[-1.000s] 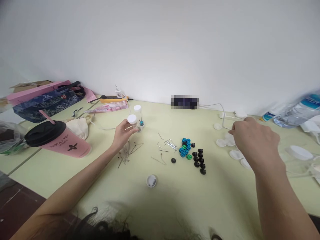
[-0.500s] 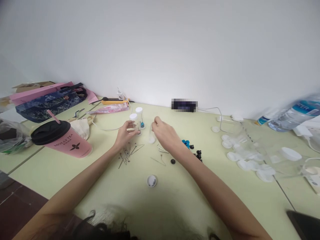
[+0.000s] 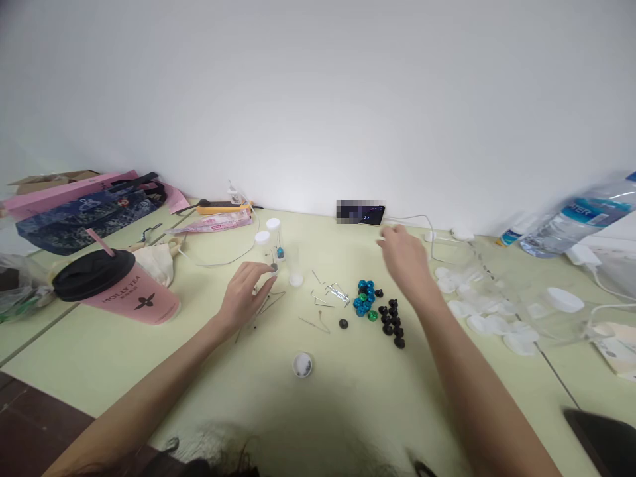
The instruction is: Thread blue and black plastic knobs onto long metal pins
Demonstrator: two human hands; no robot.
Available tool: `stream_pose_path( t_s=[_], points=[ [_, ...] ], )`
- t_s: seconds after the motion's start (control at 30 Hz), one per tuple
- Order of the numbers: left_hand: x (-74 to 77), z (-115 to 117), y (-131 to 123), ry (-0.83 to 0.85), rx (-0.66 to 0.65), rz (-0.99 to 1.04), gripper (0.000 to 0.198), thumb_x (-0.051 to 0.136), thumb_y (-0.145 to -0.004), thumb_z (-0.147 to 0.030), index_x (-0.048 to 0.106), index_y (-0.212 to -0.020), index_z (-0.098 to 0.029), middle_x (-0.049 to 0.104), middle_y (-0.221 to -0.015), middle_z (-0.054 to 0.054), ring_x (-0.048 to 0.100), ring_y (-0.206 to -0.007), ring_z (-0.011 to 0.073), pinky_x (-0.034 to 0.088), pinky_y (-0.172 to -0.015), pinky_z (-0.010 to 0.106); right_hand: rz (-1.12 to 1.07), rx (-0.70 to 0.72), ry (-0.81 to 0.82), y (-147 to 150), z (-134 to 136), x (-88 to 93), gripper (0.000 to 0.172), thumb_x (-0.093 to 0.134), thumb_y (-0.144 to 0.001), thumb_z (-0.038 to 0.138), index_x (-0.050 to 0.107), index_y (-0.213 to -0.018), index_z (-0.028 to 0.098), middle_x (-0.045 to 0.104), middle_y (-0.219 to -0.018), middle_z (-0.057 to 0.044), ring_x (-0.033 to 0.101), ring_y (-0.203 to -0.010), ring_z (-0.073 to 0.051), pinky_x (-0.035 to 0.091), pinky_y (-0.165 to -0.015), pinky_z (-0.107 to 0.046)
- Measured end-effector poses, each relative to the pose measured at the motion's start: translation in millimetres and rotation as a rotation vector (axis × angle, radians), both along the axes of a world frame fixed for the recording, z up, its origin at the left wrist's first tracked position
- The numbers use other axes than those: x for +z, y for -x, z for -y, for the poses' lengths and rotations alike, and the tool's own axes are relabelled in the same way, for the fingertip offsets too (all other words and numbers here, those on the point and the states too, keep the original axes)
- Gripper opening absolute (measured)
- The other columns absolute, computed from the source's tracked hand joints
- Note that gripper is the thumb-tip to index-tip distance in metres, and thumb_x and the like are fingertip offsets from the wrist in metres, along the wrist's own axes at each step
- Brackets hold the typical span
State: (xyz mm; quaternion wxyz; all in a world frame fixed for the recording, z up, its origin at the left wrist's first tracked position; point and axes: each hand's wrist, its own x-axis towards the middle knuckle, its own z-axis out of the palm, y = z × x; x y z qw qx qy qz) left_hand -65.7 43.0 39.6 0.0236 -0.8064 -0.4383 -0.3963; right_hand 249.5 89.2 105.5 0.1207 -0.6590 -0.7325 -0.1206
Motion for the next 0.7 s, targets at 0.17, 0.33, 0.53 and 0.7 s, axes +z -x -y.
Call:
stream_pose_path(
  t_s=[0.17, 0.33, 0.53, 0.7],
  points=[
    [4.4, -3, 5, 0.13, -0.023, -0.127, 0.021, 0.046, -0.091, -0.026, 0.064, -0.081, -0.02, 0.065, -0.078, 0.006, 0.054, -0.08, 0.0221, 0.045, -0.067, 0.033, 0.051, -0.238, 0.218, -77, -9, -38.3, 0.028, 0.044, -0.095, 0.027, 0.061, -0.101, 0.004, 0.062, -0.092, -0.025, 0.063, -0.084, -0.034, 0.046, -0.062, -0.041],
    [4.9, -7, 19, 0.237, 0.031, -0.187, 0.02, 0.048, -0.089, -0.019, 0.067, -0.083, -0.021, 0.066, -0.08, 0.006, 0.053, -0.078, 0.0223, 0.044, -0.065, 0.033, 0.063, -0.255, 0.339, -90, -18, -59.3, 0.024, 0.054, -0.093, 0.029, 0.058, -0.114, 0.018, 0.059, -0.116, -0.008, 0.061, -0.097, -0.019, 0.052, -0.082, -0.037],
    [-12.5, -11, 27, 0.312, 0.05, -0.251, 0.017, 0.053, -0.083, -0.011, 0.067, -0.084, -0.02, 0.065, -0.081, 0.007, 0.052, -0.079, 0.0236, 0.041, -0.062, 0.032, 0.039, -0.236, 0.273, -88, -23, -60.4, 0.043, 0.027, -0.099, 0.028, 0.049, -0.12, -0.004, 0.063, -0.092, -0.031, 0.062, -0.085, -0.035, 0.038, -0.061, -0.039],
    [-22.9, -10, 20, 0.337, 0.03, -0.318, 0.02, 0.046, -0.084, -0.008, 0.063, -0.083, -0.019, 0.061, -0.082, 0.007, 0.051, -0.082, 0.0221, 0.041, -0.06, 0.029, 0.03, -0.267, 0.282, -87, -24, -68.4, 0.034, 0.036, -0.098, 0.027, 0.058, -0.109, 0.004, 0.065, -0.096, -0.024, 0.063, -0.087, -0.029, 0.043, -0.064, -0.035]
  ],
)
